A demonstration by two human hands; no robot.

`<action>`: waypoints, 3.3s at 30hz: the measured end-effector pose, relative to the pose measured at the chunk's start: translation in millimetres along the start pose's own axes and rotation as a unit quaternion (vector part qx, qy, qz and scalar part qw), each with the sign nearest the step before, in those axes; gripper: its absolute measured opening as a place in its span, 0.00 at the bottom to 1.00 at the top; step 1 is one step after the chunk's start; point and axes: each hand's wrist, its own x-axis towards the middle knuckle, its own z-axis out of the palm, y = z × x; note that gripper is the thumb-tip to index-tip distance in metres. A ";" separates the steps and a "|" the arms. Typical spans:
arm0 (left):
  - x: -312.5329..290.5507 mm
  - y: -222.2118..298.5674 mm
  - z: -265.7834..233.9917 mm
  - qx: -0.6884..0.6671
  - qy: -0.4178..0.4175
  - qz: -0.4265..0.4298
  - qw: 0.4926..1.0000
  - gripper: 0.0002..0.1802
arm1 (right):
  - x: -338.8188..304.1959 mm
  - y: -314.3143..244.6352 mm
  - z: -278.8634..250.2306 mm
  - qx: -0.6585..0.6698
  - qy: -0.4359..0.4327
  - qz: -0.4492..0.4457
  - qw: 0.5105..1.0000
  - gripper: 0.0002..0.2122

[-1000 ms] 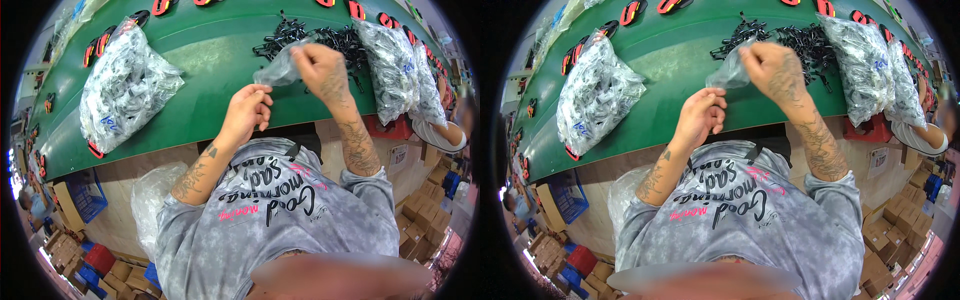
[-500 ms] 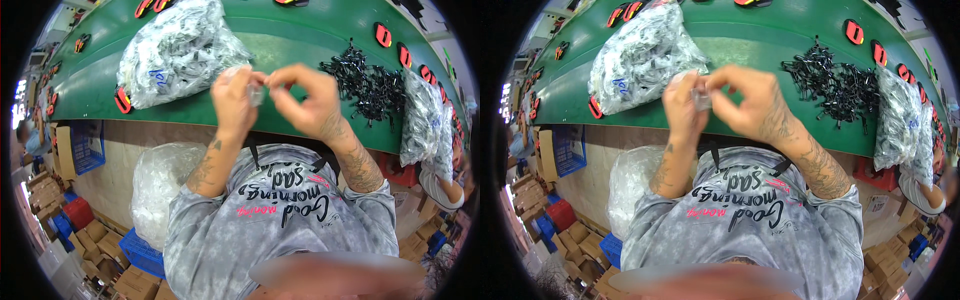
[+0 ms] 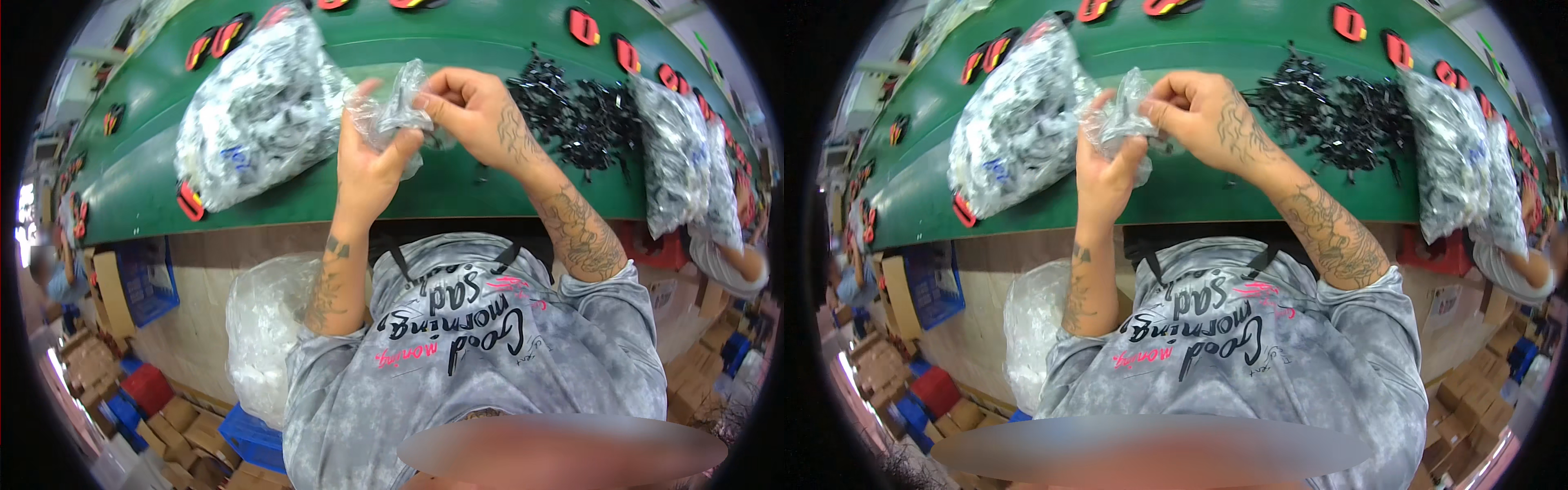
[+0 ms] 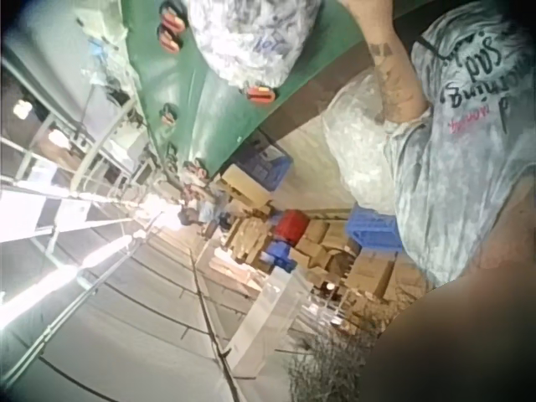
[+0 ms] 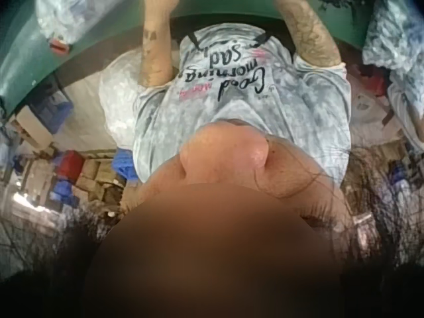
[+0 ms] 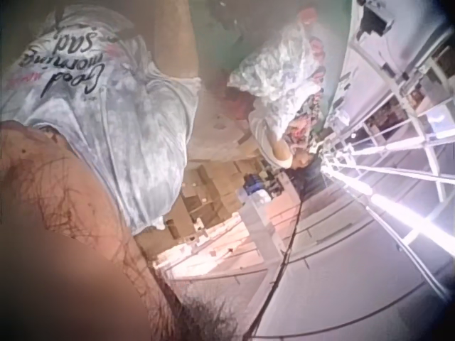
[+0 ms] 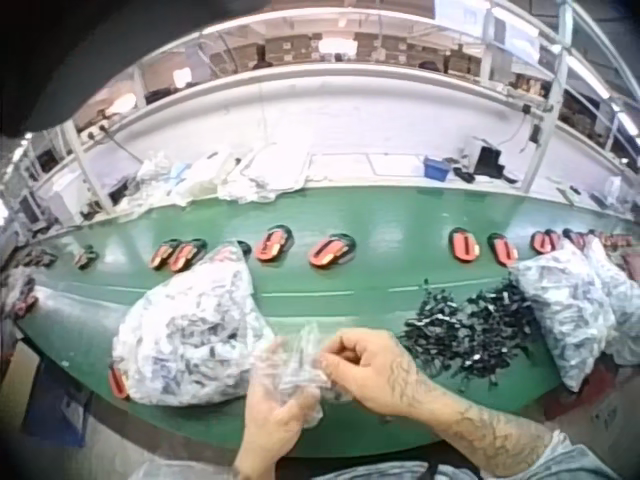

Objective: Assemble small plastic components into red shells at a factory workbench.

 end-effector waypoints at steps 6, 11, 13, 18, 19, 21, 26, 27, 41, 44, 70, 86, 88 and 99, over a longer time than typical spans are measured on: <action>8.5 -44.8 35.3 -0.069 -0.259 -0.058 0.962 0.14 | -49.0 34.8 -59.5 0.090 0.159 0.027 0.983 0.13; 1.0 -64.1 80.0 -0.327 -0.282 -0.212 0.877 0.17 | -74.2 49.9 -81.5 0.222 0.179 0.016 0.958 0.13; -2.4 -76.7 91.8 -0.332 -0.235 -0.217 0.887 0.19 | -89.5 47.4 -84.4 0.278 0.163 0.024 0.946 0.14; -18.6 -90.3 114.1 -0.108 -0.159 -0.168 0.967 0.16 | -101.6 49.5 -80.2 0.087 0.200 0.056 0.974 0.14; -19.5 -90.8 115.4 -0.064 -0.173 -0.139 0.973 0.15 | -94.7 56.4 -81.7 0.017 0.248 0.052 0.967 0.14; -14.8 -86.9 109.8 -0.067 -0.175 -0.188 0.964 0.15 | -80.4 67.7 -89.8 -0.034 0.276 0.016 0.961 0.18; 2.1 -73.3 58.6 -0.088 -0.069 -0.218 0.970 0.17 | -42.8 47.6 -116.1 -0.319 0.267 -0.140 0.899 0.18; 3.0 -69.9 49.7 -0.119 -0.076 -0.220 0.965 0.17 | -38.6 47.4 -115.9 -0.317 0.250 -0.126 0.906 0.18; 17.6 -53.8 29.0 -0.172 -0.086 -0.179 0.965 0.19 | -24.6 20.7 -132.0 -0.290 0.288 -0.033 0.912 0.16; 17.6 -49.5 22.4 -0.162 -0.082 -0.190 0.965 0.24 | -28.7 13.1 -118.5 -0.216 0.363 -0.200 0.884 0.11; -8.4 -4.4 -65.4 -0.010 -0.039 -0.080 0.996 0.19 | 48.4 8.8 -24.9 0.099 -0.030 -0.004 0.995 0.14; 37.3 -38.0 74.1 -0.107 -0.281 -0.169 0.938 0.20 | -69.7 44.1 -95.4 0.101 0.241 -0.196 0.945 0.09; 30.5 -33.7 84.4 -0.118 -0.284 -0.181 0.934 0.20 | -67.6 46.4 -96.6 0.063 0.229 -0.184 0.954 0.10; 19.9 -56.1 92.1 -0.051 -0.253 -0.042 0.965 0.19 | -60.9 61.8 -119.8 0.384 0.218 0.004 0.897 0.10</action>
